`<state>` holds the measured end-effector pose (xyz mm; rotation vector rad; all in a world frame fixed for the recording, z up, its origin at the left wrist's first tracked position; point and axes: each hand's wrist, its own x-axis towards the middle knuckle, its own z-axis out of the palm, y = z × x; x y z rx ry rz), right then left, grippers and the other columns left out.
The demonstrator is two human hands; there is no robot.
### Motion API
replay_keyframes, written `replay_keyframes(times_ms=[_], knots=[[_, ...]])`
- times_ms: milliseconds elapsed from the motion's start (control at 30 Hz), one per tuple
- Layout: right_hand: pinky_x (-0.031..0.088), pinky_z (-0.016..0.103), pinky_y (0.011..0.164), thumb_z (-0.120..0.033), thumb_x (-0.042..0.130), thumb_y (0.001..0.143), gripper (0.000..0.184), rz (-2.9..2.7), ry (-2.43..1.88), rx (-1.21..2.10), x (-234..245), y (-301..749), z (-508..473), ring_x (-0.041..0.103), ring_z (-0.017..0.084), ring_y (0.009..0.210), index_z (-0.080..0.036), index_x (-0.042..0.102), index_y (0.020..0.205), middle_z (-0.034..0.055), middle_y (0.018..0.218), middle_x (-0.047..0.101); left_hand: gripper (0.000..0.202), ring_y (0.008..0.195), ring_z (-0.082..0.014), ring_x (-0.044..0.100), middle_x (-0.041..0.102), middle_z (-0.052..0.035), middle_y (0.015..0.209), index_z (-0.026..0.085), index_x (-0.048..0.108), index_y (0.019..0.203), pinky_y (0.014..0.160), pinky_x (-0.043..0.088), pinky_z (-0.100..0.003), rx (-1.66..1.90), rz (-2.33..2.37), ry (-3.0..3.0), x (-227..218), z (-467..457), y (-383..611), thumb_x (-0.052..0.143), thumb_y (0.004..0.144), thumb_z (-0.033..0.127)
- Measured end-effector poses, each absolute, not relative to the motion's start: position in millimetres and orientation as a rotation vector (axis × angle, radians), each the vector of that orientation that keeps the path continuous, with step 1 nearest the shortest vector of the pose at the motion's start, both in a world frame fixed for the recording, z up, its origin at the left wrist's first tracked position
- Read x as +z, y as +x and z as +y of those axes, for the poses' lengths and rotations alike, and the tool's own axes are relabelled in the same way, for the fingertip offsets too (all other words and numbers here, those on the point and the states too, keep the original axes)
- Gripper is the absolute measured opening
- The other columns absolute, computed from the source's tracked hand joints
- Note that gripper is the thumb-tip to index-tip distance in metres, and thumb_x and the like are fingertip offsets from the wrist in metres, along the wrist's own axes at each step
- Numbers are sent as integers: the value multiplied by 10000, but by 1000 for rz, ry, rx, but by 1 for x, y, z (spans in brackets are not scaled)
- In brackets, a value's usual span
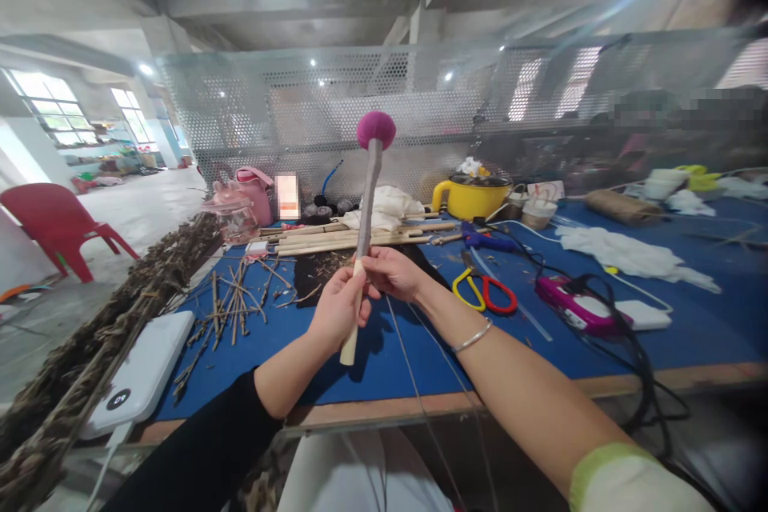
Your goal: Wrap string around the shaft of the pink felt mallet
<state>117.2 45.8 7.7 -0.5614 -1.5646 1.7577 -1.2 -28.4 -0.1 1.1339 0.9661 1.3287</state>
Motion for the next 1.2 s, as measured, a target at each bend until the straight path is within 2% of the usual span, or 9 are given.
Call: replay_keyframes(times_ms=[100, 267, 400, 667, 867, 967, 1033, 1200], knots=[[111, 178, 315, -352, 664, 670, 262, -1561, -661, 1681, 4, 111, 46, 211, 22, 306, -135, 518, 687, -79, 404, 381, 264, 363, -58, 468, 554, 33, 647, 192, 420, 875, 305, 364, -161, 1360, 1228, 1245, -4, -28, -3, 553, 753, 384], [73, 182, 316, -357, 635, 699, 257, -1564, -670, 1684, 4, 106, 44, 169, 23, 321, -124, 550, 764, -87, 413, 342, 295, 330, -56, 424, 491, 76, 539, 209, 423, 978, 293, 332, -142, 1419, 1369, 1383, -3, -29, -7, 574, 725, 228], [72, 171, 326, -335, 639, 707, 280, -1572, -541, 1805, 6, 110, 44, 122, 29, 349, -125, 569, 878, -109, 418, 250, 303, 303, -51, 382, 472, 85, 476, 198, 452, 1023, 293, 304, -140, 1447, 1306, 1353, 0, -29, -9, 555, 739, 223], [67, 176, 314, -355, 619, 728, 297, -1563, -576, 1762, 4, 110, 48, 107, 33, 339, -125, 576, 910, -117, 403, 226, 317, 278, -50, 346, 450, 96, 428, 187, 486, 1032, 286, 281, -147, 1464, 1241, 1297, 0, -28, -10, 571, 730, 235], [85, 174, 309, -358, 646, 694, 260, -1579, -716, 1559, 7, 108, 44, 177, 22, 324, -122, 558, 757, -103, 391, 309, 310, 290, -48, 350, 444, 97, 449, 183, 474, 1014, 276, 283, -144, 1505, 1233, 1249, -2, -27, -9, 564, 719, 205], [70, 162, 306, -357, 634, 710, 285, -1545, -685, 1757, 5, 109, 45, 137, 24, 327, -136, 568, 878, -118, 399, 275, 314, 298, -53, 355, 427, 106, 440, 173, 464, 1004, 274, 289, -146, 1493, 1166, 1179, -2, -27, -8, 570, 709, 205], [63, 153, 310, -343, 628, 718, 313, -1491, -626, 1877, 4, 110, 45, 128, 24, 332, -137, 569, 946, -123, 409, 256, 329, 312, -51, 372, 467, 94, 487, 168, 451, 997, 276, 298, -148, 1494, 1088, 1115, -1, -26, -7, 579, 697, 209], [129, 155, 311, -289, 663, 669, 221, -1405, -634, 1810, -2, 109, 48, 318, 40, 349, -123, 557, 770, -63, 434, 420, 257, 344, -54, 460, 609, 3, 690, 159, 451, 967, 302, 338, -164, 1380, 1105, 1111, -1, -26, -5, 528, 752, 276]])
